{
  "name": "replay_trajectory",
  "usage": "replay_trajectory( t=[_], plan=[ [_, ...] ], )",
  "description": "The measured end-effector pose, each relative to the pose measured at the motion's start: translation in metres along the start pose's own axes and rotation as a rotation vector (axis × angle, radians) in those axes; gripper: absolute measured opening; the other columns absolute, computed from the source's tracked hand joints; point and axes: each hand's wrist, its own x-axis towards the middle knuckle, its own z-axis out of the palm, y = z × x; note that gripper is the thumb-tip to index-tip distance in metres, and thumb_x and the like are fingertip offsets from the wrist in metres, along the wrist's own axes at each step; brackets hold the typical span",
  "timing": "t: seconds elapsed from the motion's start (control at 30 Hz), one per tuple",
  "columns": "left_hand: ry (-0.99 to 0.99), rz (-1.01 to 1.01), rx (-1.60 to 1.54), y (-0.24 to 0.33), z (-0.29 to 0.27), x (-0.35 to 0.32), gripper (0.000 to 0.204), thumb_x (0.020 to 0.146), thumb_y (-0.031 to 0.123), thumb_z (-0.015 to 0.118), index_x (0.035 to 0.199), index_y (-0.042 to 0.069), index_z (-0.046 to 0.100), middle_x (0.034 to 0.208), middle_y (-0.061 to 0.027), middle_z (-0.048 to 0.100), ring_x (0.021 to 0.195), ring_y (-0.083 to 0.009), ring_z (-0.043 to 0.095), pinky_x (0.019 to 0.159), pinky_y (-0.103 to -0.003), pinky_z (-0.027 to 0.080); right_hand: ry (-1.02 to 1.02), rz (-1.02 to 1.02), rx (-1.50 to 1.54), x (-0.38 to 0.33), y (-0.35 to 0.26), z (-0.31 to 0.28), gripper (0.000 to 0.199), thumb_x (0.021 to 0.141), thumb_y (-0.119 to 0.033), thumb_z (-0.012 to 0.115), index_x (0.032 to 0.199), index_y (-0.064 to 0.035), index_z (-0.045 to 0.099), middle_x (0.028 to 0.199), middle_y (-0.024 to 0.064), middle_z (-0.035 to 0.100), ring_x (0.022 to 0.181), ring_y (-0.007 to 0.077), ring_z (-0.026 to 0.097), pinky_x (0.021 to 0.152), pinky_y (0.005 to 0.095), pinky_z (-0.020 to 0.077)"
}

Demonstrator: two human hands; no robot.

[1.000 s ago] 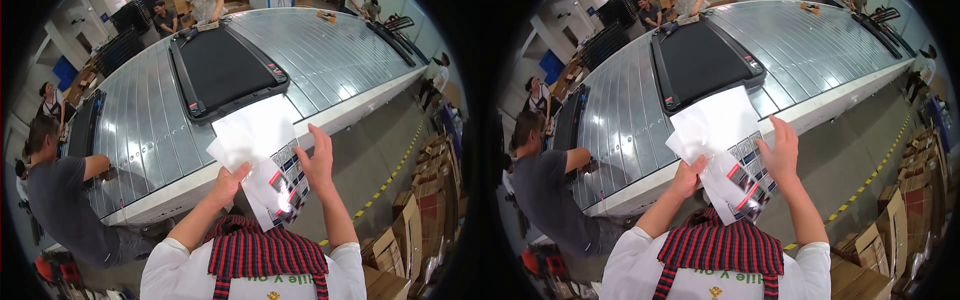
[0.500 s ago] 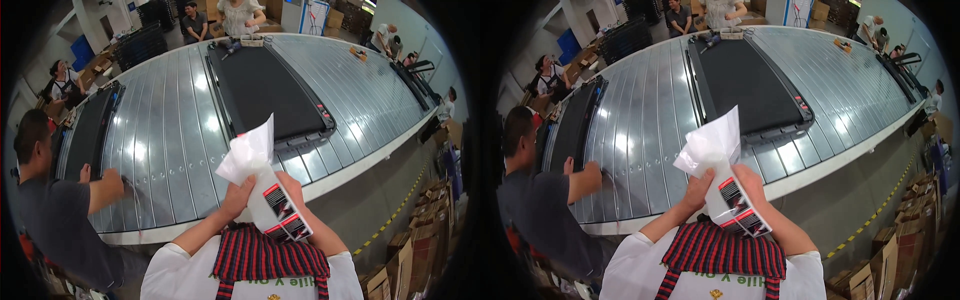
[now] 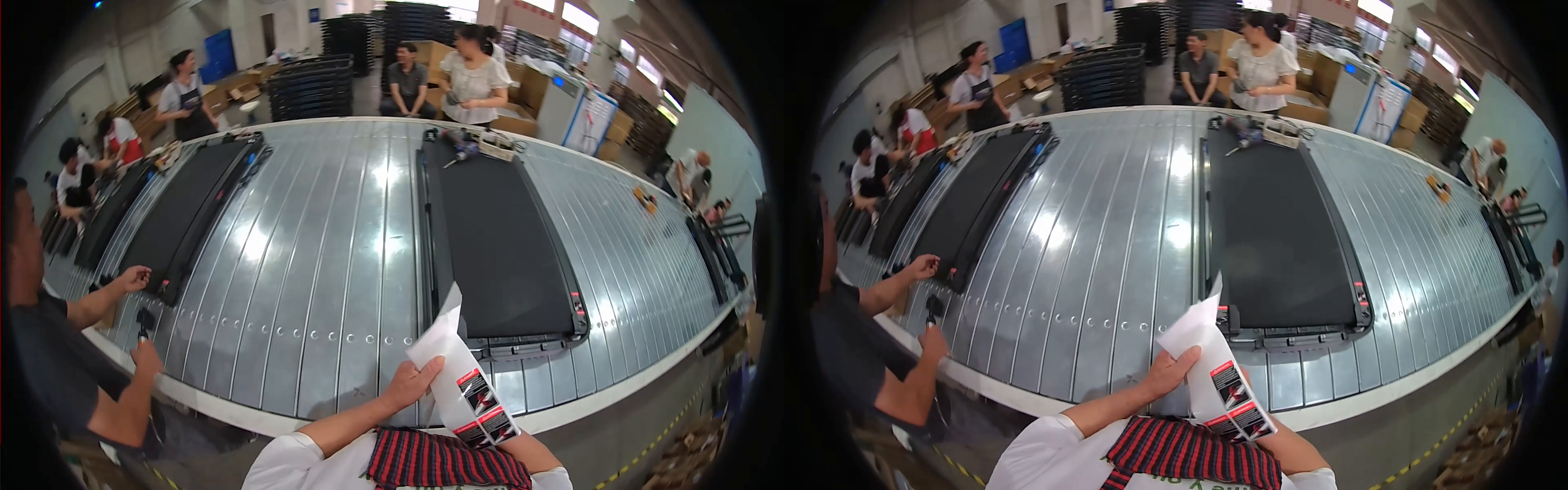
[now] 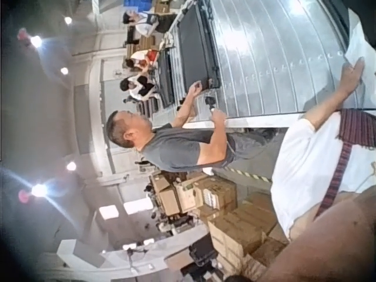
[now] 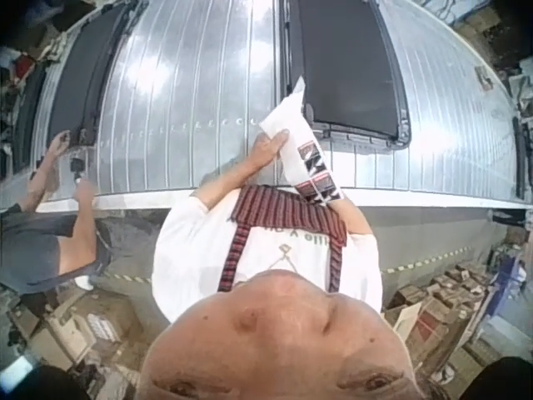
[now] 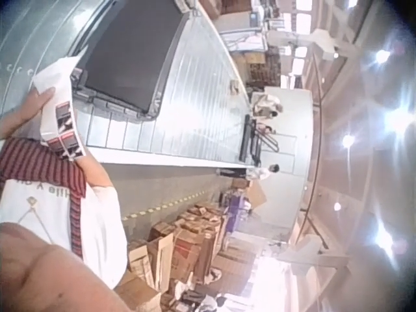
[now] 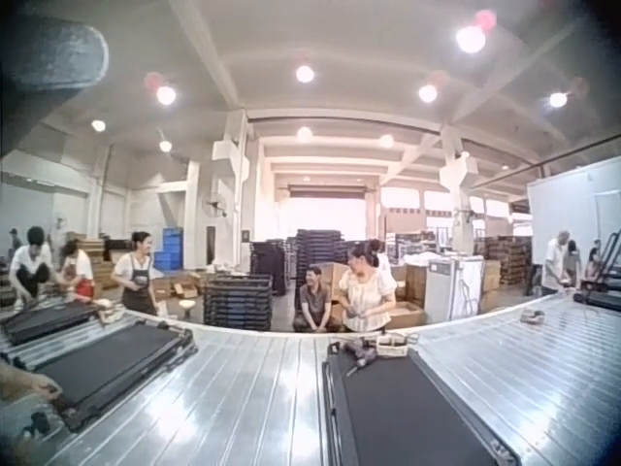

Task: Applying identification and QR code labels to treadmills on an assembly line.

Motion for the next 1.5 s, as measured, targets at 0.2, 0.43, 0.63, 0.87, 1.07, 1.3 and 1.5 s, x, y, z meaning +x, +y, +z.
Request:
replay_trajectory(
  t=[0.2, 0.43, 0.63, 0.87, 1.07, 1.3, 1.5],
  plan=[
    [0.159, -0.086, 0.272, 0.027, 0.004, -0.021, 0.049, 0.085, 0.045, 0.046, 0.09, -0.002, 0.061, 0.078, -0.0098, 0.063, 0.074, -0.0145, 0.058, 0.069, -0.027, 0.044, -0.257, -0.091, -0.576, 0.034, 0.012, -0.027, 0.023, 0.07, -0.006, 0.065, 0.091, -0.0016, 0.059, 0.078, 0.0059, 0.061, 0.069, 0.0123, 0.06, 0.059, 0.0253, 0.0488],
    [0.285, -0.026, 0.23, 0.022, 0.039, -0.03, 0.051, 0.086, 0.046, 0.045, 0.091, -0.002, 0.061, 0.079, -0.0109, 0.063, 0.077, -0.014, 0.057, 0.07, -0.027, 0.044, -0.431, -0.224, -0.72, 0.032, 0.003, -0.039, 0.024, 0.069, -0.008, 0.066, 0.091, -0.002, 0.059, 0.078, 0.005, 0.061, 0.069, 0.0114, 0.059, 0.058, 0.0244, 0.0482],
    [0.272, -0.112, 0.175, 0.003, 0.049, -0.035, 0.048, 0.086, 0.043, 0.047, 0.091, -0.002, 0.061, 0.079, -0.0081, 0.061, 0.075, -0.0115, 0.054, 0.068, -0.027, 0.043, -0.426, -0.256, -0.596, 0.02, 0.008, -0.059, 0.025, 0.068, -0.008, 0.067, 0.091, -0.0021, 0.059, 0.078, 0.0045, 0.061, 0.069, 0.0108, 0.059, 0.058, 0.0241, 0.0478],
    [0.368, -0.103, -0.035, 0.018, 0.053, -0.044, 0.042, 0.086, 0.036, 0.049, 0.104, -0.002, 0.055, 0.092, -0.0065, 0.059, 0.083, -0.0115, 0.053, 0.072, -0.026, 0.043, -0.498, -0.428, -0.441, 0.03, 0.014, -0.06, 0.026, 0.067, -0.008, 0.068, 0.09, -0.0022, 0.057, 0.081, 0.0036, 0.06, 0.068, 0.0082, 0.055, 0.058, 0.0234, 0.0459],
    [0.314, -0.084, -0.06, 0.018, 0.024, -0.043, 0.042, 0.086, 0.032, 0.05, 0.109, -0.003, 0.05, 0.098, -0.0068, 0.056, 0.088, -0.0124, 0.052, 0.074, -0.026, 0.044, -0.426, -0.327, -0.477, 0.019, -0.014, -0.017, 0.028, 0.068, -0.007, 0.067, 0.094, -0.0008, 0.056, 0.084, 0.0042, 0.06, 0.074, 0.0082, 0.055, 0.063, 0.023, 0.0458],
    [0.227, -0.158, -0.008, 0.028, -0.007, -0.042, 0.042, 0.087, 0.034, 0.049, 0.109, -0.002, 0.051, 0.099, -0.0074, 0.056, 0.089, -0.013, 0.052, 0.077, -0.027, 0.042, -0.252, -0.201, -0.34, 0.019, -0.009, 0.019, 0.023, 0.077, -0.006, 0.059, 0.099, -0.0017, 0.055, 0.084, 0.0028, 0.059, 0.074, 0.0076, 0.055, 0.063, 0.0225, 0.0464],
    [0.151, 0.012, 0.107, 0.016, -0.028, -0.037, 0.047, 0.087, 0.041, 0.045, 0.106, -0.002, 0.053, 0.096, -0.0096, 0.059, 0.09, -0.0154, 0.053, 0.079, -0.028, 0.041, -0.104, -0.061, -0.266, 0.026, -0.006, 0.037, 0.016, 0.083, -0.01, 0.047, 0.093, -0.0019, 0.057, 0.079, 0.0045, 0.059, 0.068, 0.0102, 0.057, 0.057, 0.023, 0.0471]
  ],
)
